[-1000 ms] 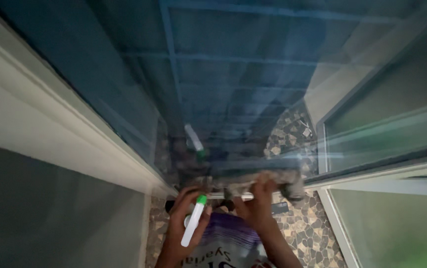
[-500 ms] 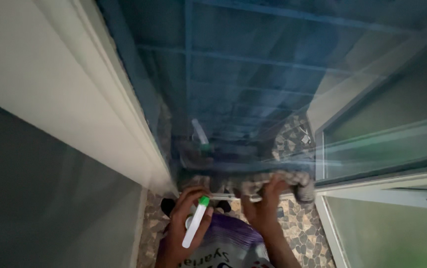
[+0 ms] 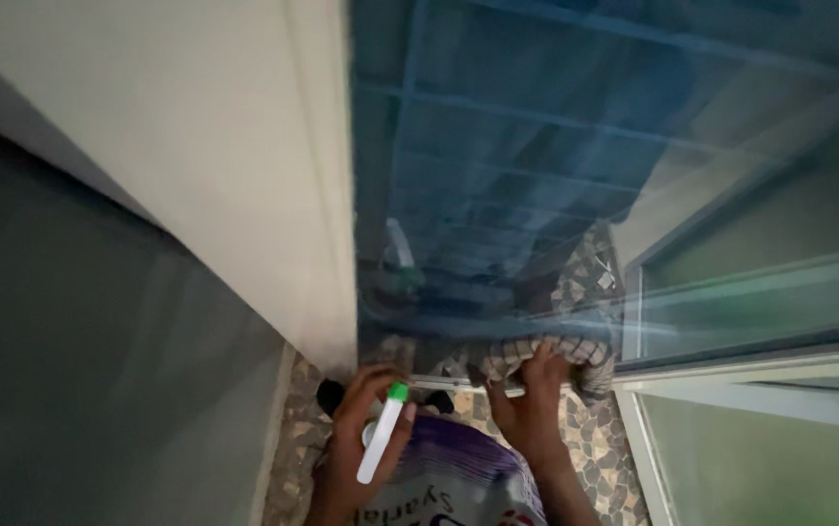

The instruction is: The person cleans a glass surface using a spray bottle and a cloth.

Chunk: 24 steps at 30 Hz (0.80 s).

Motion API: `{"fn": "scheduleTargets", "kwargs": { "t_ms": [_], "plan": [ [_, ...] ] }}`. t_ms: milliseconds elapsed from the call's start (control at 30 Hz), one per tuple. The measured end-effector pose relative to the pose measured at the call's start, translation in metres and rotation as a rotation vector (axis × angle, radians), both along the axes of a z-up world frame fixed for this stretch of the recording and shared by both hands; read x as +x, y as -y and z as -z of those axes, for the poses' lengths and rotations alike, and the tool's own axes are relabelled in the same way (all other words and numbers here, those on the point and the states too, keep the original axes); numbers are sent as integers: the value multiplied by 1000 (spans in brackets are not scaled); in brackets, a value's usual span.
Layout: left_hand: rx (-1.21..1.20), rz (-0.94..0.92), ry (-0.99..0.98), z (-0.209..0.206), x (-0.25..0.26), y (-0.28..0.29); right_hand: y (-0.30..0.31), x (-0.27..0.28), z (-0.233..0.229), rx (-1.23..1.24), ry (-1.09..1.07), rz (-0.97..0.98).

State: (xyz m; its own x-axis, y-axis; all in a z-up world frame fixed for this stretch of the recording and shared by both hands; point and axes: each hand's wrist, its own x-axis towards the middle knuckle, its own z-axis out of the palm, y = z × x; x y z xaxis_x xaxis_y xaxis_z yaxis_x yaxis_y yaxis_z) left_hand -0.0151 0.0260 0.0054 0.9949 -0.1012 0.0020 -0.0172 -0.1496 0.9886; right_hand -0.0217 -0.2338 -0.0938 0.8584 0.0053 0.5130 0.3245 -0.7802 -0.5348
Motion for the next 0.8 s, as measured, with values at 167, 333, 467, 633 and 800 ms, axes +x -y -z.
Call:
{"fn": "scheduleTargets", "kwargs": {
  "t_ms": [167,333,467,633,800],
  "plan": [
    [-49,3,-21,0,-3,0,-31,16,7,-84,-34,-127],
    [-76,6,14,3,-1,-7,-11,6,14,-148,-197,-144],
    [-62,-33,-65,1,-4,-15,1,2,7,-122,12,-165],
    [-78,-76,7,-4,-5,-12,-7,3,39,-76,83,-51],
    [-37,-13,-1,7,-10,-16,-11,2,84,380,-343,296]
  ]
}}
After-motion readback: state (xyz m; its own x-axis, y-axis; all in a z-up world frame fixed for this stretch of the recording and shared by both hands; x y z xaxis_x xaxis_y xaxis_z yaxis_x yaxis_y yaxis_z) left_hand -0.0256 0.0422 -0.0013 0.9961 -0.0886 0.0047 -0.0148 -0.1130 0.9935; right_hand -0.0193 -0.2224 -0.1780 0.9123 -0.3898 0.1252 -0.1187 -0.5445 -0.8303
